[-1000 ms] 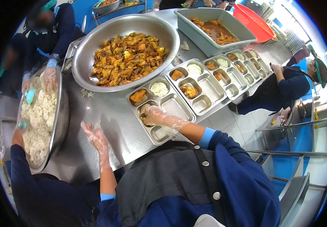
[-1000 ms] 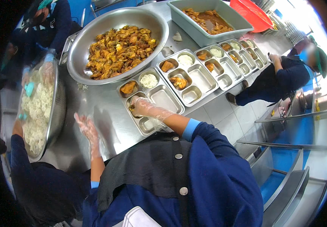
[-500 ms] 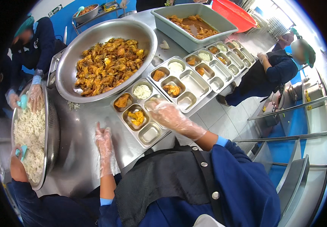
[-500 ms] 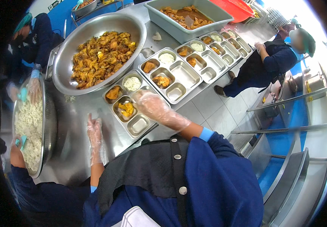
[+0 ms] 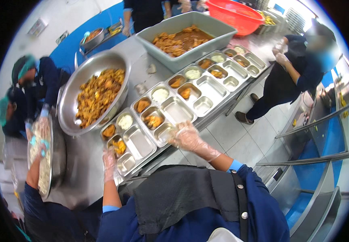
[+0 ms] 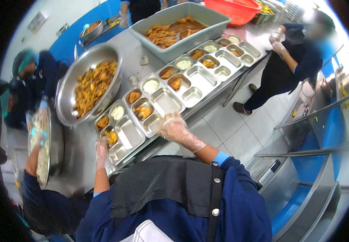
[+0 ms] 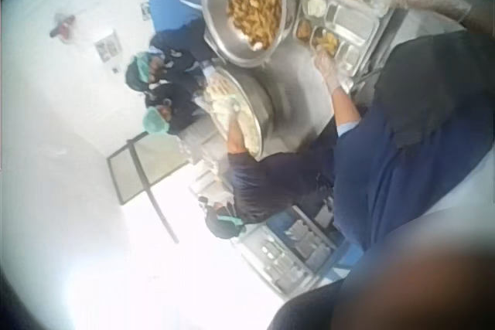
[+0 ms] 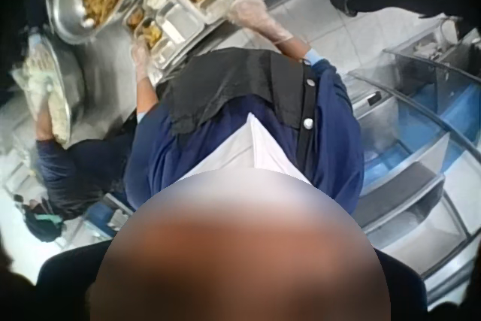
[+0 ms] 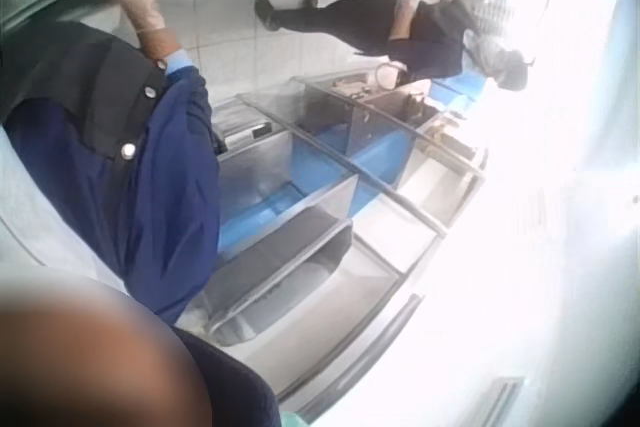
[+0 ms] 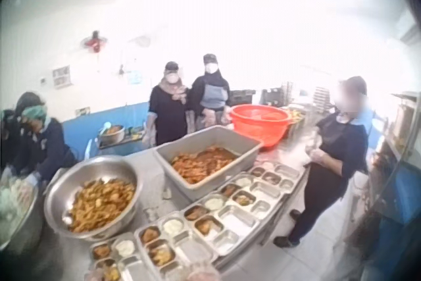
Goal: The person portions cooked chicken pieces and rice from large metal bowls into compartmentalized stainless steel trays on a kitchen table, working alongside other workers. They also handle sliced cucumber in a red colander and move filled trays along the table before walking away at the end.
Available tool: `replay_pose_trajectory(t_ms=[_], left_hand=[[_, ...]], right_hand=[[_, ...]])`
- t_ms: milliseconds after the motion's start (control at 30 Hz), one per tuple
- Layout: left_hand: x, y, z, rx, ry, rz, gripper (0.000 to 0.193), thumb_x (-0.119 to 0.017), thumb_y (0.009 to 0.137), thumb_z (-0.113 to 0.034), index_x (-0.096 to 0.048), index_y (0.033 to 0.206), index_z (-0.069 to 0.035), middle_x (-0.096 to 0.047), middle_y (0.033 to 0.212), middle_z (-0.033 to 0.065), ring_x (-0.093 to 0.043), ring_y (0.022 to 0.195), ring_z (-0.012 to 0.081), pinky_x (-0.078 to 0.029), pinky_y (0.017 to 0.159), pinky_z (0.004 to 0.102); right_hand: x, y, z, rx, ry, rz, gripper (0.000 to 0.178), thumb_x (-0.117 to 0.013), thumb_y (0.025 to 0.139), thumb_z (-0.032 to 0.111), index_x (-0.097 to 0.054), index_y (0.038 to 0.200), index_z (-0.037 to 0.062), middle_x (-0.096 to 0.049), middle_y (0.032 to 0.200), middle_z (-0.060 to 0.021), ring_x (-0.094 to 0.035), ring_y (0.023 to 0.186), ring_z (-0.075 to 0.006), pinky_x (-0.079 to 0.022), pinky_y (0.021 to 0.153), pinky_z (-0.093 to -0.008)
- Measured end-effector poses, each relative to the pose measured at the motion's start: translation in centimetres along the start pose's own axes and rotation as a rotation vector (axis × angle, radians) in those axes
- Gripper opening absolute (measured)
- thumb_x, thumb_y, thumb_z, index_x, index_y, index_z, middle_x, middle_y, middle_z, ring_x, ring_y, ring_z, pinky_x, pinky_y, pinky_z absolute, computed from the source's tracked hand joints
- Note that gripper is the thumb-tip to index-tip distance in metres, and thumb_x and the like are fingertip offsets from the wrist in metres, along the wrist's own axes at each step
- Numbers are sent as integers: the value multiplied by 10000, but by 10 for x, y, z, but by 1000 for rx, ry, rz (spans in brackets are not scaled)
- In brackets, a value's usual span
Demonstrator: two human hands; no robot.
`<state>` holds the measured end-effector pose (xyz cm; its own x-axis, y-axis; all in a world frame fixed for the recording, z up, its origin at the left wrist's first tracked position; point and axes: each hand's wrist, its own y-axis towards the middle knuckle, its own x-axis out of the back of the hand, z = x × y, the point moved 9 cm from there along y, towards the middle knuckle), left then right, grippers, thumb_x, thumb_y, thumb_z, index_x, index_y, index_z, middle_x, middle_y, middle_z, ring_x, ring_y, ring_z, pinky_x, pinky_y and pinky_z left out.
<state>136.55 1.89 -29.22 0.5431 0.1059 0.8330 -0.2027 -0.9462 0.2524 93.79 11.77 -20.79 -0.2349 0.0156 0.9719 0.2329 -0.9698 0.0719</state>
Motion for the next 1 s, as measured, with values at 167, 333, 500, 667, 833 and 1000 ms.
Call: replay_pose_trajectory(t_ms=[167,333,500,667,833,1000], left_hand=[[-12,0,14,425,-540,-44,329,-563,1061,-217,-603,1309,-5,-687,1110,161,-683,982,284,-578,845,397],[-14,-4,-35,518,-853,-47,398,-577,1063,-236,-551,1396,-18,-666,1184,93,-659,1050,184,-580,894,345],[-8,2,-44,480,-676,-35,469,-537,1085,-269,-489,1476,-14,-637,1263,125,-643,1074,223,-559,941,369],[-56,0,10,465,-708,-70,462,-517,1097,-236,-462,1493,-6,-629,1260,141,-630,1085,223,-535,964,370],[-132,19,51,339,-592,-104,462,-514,1097,-217,-447,1500,0,-638,1260,141,-614,1073,207,-521,958,361],[-187,33,57,388,-968,-143,454,-501,1090,-179,-443,1501,5,-626,1289,149,-620,1090,215,-524,971,368]], right_hand=[[70,-33,-97,-34,1,-378,524,-621,937,540,-709,1256,133,-690,1178,-261,-631,1181,-387,-414,1096,-534],[124,-31,-312,-527,4,-180,562,-721,899,469,-631,1360,160,-660,1279,-256,-608,1262,-407,-485,1051,-509],[143,-22,-437,-864,24,-286,818,-729,894,555,-434,1573,209,-302,1632,-311,-379,1447,-532,-385,1109,-678],[103,-17,-465,-1052,166,-167,884,-696,901,560,-350,1621,182,-139,1681,-350,-298,1474,-602,-345,1202,-589],[97,-17,-460,-1053,-2,-203,851,-628,930,567,-342,1628,171,-117,1703,-316,-255,1511,-569,-328,1230,-537],[82,-22,-466,-1103,-114,-280,847,-641,927,559,-356,1621,164,-157,1677,-351,-263,1511,-559,-343,1217,-546]])
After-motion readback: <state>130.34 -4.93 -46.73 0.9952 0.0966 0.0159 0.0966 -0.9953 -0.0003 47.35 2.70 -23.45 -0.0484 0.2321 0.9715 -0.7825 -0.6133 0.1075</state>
